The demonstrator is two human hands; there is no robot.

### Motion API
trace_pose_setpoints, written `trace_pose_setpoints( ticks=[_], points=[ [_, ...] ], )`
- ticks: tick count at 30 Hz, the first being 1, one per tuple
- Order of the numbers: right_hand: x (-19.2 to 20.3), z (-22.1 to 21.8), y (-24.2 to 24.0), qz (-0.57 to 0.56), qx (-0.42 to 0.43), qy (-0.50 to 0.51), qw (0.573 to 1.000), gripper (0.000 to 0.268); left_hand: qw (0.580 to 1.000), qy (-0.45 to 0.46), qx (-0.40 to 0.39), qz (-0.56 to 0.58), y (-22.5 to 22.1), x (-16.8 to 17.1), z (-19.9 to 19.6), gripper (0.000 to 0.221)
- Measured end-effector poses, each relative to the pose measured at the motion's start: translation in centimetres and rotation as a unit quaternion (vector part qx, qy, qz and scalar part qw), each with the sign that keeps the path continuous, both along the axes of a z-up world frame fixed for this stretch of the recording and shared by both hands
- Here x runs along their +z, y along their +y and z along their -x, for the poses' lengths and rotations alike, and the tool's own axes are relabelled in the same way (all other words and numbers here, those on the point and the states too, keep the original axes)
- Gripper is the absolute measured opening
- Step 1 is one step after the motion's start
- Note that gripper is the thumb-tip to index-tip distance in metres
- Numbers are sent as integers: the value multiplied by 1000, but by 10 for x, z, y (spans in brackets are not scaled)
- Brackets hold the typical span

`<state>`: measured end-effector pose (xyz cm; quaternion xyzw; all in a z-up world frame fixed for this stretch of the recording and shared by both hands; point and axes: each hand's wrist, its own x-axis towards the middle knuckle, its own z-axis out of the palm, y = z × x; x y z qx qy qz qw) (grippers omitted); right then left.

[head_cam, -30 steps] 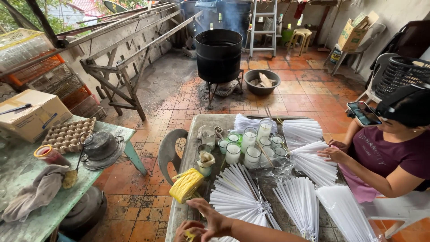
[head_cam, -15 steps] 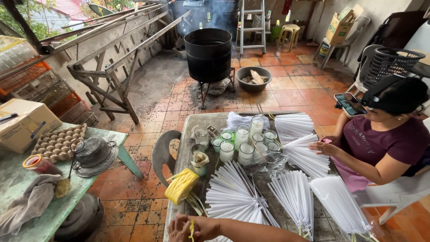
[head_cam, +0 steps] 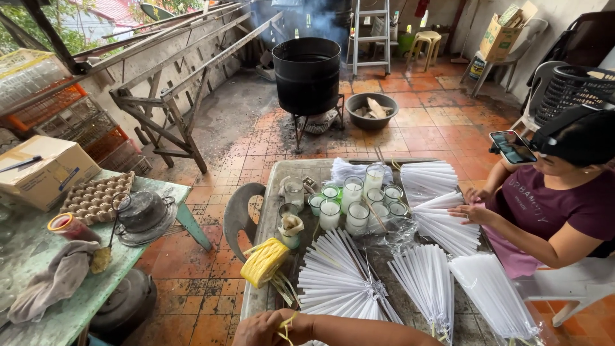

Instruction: Bundling and tying candle wicks with plastic strips at a production table

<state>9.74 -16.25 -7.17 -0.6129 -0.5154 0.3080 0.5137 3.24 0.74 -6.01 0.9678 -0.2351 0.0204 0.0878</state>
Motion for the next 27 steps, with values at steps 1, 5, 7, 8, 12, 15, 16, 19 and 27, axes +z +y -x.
trace_pose_setpoints(
  ticks=[1,5,7,8,12,15,16,19,27],
  points=[
    [-1,2,1,1,-6,-30,1000,27,999,47,19,-9,-2,7,1,39],
    [-3,4,3,2,-19,-97,995,22,1000,14,10,25,-6,16,5,45],
    [-2,8,5,3,-29,-160,987,19,996,-69,-53,33,-2,17,7,18],
    [1,7,6,3,-28,-158,987,19,996,-66,-52,34,-4,26,9,18],
    [36,19,5,19,-28,-232,972,22,972,-212,-75,69,-11,62,23,38],
    [20,22,3,19,-5,-333,943,27,966,-224,-43,120,-15,78,33,22],
    [5,17,3,4,9,-415,910,28,964,-217,-14,156,-15,82,32,13],
    [125,51,2,208,5,-219,953,54,902,-173,143,368,-15,85,40,24],
    [137,58,3,129,-95,-1,987,34,635,-37,370,678,22,77,71,42]
  ],
)
